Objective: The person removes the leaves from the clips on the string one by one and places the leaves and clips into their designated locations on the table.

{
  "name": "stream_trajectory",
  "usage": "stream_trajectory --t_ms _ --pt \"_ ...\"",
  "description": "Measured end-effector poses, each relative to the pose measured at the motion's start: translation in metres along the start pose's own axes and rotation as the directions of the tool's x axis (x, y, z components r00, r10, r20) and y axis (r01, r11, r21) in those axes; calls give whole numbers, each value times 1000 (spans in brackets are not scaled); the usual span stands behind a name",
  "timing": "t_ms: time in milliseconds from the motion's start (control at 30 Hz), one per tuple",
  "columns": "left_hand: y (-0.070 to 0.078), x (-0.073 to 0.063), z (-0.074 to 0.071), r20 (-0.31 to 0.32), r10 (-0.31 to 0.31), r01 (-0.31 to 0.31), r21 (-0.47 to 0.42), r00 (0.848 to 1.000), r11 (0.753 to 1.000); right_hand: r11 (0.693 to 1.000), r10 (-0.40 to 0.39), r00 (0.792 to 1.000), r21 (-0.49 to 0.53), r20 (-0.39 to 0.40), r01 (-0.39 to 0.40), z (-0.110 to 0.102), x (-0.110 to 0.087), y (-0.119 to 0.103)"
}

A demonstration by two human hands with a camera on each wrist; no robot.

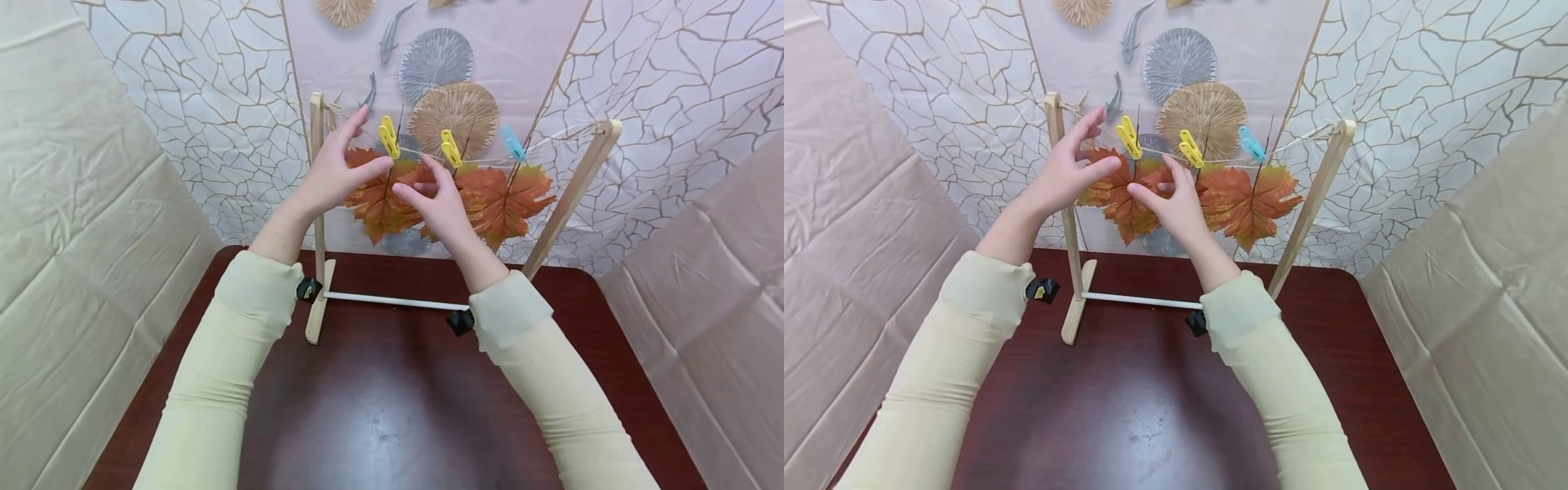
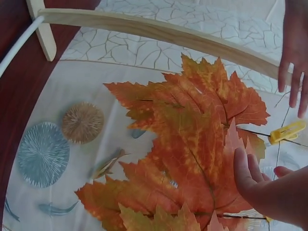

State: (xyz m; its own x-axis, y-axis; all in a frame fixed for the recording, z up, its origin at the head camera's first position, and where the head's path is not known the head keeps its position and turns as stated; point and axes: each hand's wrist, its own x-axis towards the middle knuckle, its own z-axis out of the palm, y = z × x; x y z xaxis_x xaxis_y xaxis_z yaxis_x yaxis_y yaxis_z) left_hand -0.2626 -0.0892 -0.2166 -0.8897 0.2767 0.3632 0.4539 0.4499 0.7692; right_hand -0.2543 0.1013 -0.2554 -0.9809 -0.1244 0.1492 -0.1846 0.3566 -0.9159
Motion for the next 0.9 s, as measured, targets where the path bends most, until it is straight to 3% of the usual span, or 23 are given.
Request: stream_trajectory --t_ms 233,533,633,900 --pt "9 17 -3 57 -60 59 26 997 998 994 51 999 95 -7 -50 9 19 -2" --pt "25 34 1 78 -190 174 177 979 969 993 94 995 68 23 -95 17 37 -6" --pt "26 40 4 77 -194 176 200 978 964 991 98 995 85 25 -100 22 41 -6" --pt "22 45 6 49 -172 164 141 984 976 989 72 997 129 -3 -71 27 47 -5"
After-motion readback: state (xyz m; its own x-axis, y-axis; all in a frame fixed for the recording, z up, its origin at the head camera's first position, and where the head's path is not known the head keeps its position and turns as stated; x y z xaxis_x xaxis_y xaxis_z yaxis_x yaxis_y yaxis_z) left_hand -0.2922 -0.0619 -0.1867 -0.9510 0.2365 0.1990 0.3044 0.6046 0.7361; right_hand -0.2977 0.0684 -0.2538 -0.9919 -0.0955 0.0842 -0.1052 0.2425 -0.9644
